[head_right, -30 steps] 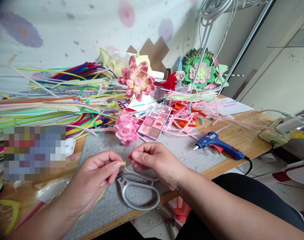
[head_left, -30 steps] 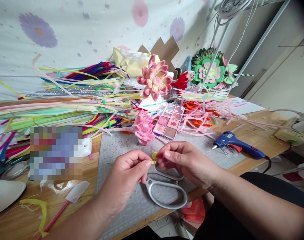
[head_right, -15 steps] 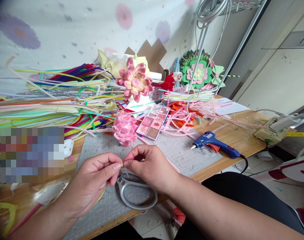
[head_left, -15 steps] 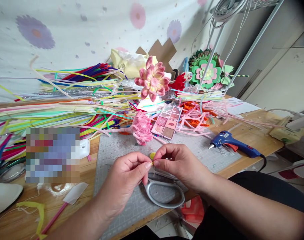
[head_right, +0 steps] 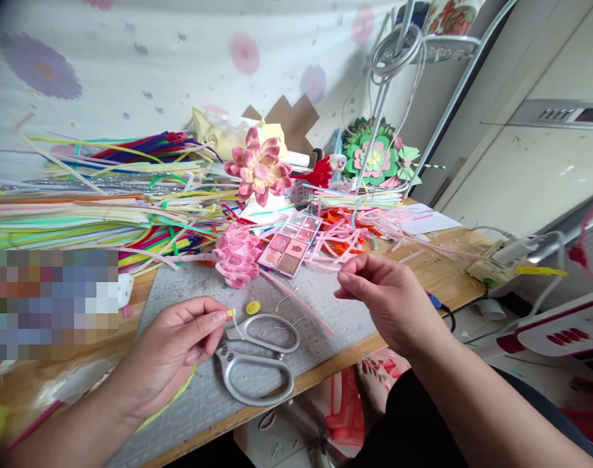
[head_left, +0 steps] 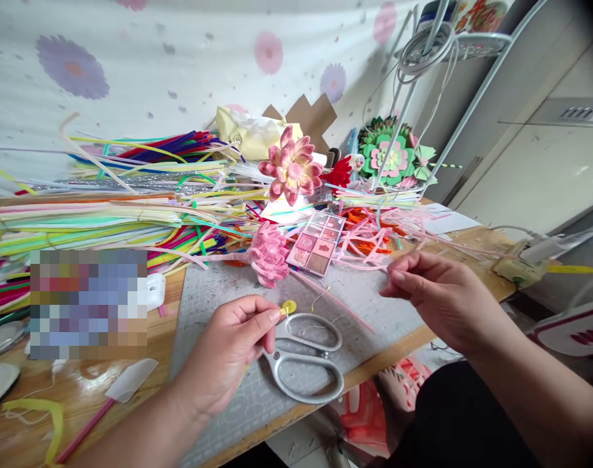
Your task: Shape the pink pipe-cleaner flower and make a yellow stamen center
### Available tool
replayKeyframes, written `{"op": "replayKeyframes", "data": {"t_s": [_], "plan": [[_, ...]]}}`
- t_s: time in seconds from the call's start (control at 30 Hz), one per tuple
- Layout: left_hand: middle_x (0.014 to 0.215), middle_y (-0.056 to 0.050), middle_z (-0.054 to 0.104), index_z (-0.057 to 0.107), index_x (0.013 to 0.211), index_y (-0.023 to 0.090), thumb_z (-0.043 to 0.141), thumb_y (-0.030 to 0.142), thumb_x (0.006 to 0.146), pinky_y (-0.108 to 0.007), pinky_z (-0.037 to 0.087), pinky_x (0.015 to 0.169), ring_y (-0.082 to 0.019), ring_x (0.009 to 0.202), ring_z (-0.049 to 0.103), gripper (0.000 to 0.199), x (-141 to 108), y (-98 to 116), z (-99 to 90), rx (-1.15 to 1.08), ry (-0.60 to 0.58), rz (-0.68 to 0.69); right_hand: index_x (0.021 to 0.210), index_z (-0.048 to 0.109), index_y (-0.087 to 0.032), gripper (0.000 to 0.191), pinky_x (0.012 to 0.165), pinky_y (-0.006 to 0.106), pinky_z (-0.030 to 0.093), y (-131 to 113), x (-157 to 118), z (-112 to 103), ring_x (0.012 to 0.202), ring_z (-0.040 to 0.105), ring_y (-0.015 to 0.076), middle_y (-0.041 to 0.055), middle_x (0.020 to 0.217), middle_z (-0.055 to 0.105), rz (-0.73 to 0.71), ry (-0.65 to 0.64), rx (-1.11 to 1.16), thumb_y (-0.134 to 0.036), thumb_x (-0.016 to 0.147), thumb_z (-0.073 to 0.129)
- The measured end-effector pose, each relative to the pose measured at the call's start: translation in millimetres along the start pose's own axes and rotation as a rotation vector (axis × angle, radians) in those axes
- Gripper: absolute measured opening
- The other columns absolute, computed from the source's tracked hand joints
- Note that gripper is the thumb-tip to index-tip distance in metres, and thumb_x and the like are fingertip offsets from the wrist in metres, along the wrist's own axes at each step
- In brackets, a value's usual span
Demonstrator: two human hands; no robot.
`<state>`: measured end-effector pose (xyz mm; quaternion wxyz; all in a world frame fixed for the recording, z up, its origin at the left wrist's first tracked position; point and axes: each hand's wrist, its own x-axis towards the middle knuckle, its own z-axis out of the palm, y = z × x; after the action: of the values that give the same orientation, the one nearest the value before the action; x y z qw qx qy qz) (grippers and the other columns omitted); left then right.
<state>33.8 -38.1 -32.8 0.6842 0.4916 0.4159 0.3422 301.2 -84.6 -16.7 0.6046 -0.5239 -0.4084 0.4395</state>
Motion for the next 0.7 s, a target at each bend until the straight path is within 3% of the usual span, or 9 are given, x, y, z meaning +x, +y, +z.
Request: {"op": "replayKeyframes", "data": {"t_s": [0.13,0.43,0.7], "plan": [[0.049,0.006,0.050,0.062,0.070,0.015,0.066,0.030,0.078,-0.018,0.018,0.043,-0.004,0.045,0.027,0.018,0,0,-1.3,0.013,0.025,-0.008,0.067,0.067,-0.018,0.026,0.063,0.023,0.052,-1,-12,-19,0.062,0.055,0.0099,-0.0017,0.068,0.058,0.029,0.024,0.054,-0.032,0.058,0.086],[0.049,0.005,0.050,0.062,0.061,0.018,0.072,0.031,0.068,-0.017,0.028,0.046,-0.007,0.051,0.032,0.017,3,7,3.2,0.053,0.133,-0.103,0.072,0.065,-0.017,0.024,0.069,0.023,0.054,-5,-26,-23,0.065,0.057,0.0077,-0.0025,0.073,0.060,0.039,-0.053,0.227,-0.021,0.060,0.085],[0.047,0.005,0.051,0.067,0.062,0.021,0.072,0.029,0.070,-0.017,0.021,0.042,-0.007,0.048,0.030,0.013,7,1,-2.1,0.012,0.148,-0.133,0.069,0.059,-0.017,0.027,0.058,0.021,0.054,-9,-27,-23,0.055,0.051,0.0063,-0.0051,0.062,0.056,0.011,-0.124,0.301,-0.017,0.058,0.084]]}}
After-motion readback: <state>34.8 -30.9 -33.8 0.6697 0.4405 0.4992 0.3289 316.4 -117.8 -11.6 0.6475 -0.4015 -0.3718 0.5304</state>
